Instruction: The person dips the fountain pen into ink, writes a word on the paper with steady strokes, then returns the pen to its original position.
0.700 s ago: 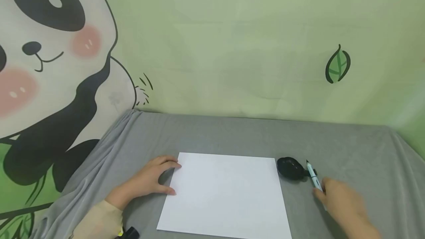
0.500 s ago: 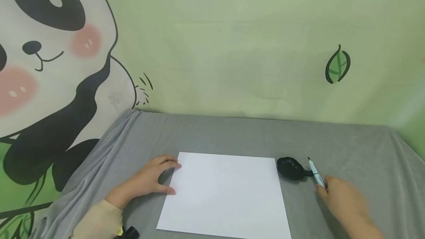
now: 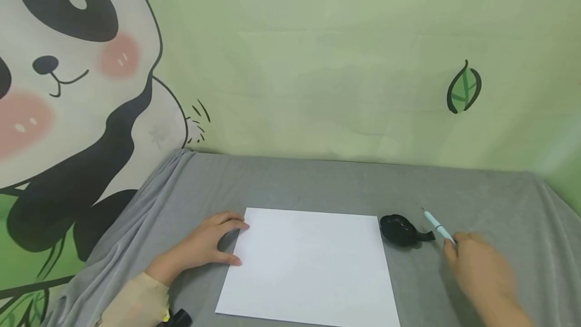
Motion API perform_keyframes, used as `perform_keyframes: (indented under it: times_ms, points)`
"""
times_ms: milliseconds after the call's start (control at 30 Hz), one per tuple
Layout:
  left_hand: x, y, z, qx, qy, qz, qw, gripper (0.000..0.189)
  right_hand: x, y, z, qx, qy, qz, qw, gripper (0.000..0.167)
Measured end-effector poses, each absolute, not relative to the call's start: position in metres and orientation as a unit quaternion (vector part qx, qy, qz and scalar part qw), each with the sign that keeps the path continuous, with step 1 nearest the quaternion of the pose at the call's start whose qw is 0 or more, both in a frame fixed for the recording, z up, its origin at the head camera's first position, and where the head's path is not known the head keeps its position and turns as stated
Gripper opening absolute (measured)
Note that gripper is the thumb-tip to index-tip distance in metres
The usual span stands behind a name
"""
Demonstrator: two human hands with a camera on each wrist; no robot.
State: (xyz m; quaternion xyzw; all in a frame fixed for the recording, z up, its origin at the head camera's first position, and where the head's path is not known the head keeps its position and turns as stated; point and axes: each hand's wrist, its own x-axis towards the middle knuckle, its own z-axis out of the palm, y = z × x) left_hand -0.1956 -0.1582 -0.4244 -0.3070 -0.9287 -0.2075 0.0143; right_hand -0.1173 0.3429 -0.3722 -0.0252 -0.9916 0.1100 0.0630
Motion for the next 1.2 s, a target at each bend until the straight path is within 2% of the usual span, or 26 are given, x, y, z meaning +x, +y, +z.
perform_keyframes:
  times_ms: [167, 433, 733, 1200]
  points:
    - [-0.195, -0.157, -0.423, -0.309, -0.928, -0.208, 0.017, 0.069, -0.118, 0.343, -0.368, -0.026, -0.990, 0.108, 0.091, 0.031]
    - [-0.195, -0.157, -0.422, -0.308, -0.928, -0.208, 0.014, 0.069, -0.117, 0.342, -0.367, -0.018, -0.985, 0.106, 0.138, 0.027]
    - [-0.195, -0.157, -0.422, -0.305, -0.929, -0.211, 0.006, 0.069, -0.117, 0.342, -0.367, -0.010, -0.982, 0.119, 0.145, 0.024]
    - [-0.195, -0.157, -0.422, -0.308, -0.928, -0.212, 0.007, 0.069, -0.115, 0.336, -0.360, -0.035, -0.971, 0.134, 0.192, 0.016]
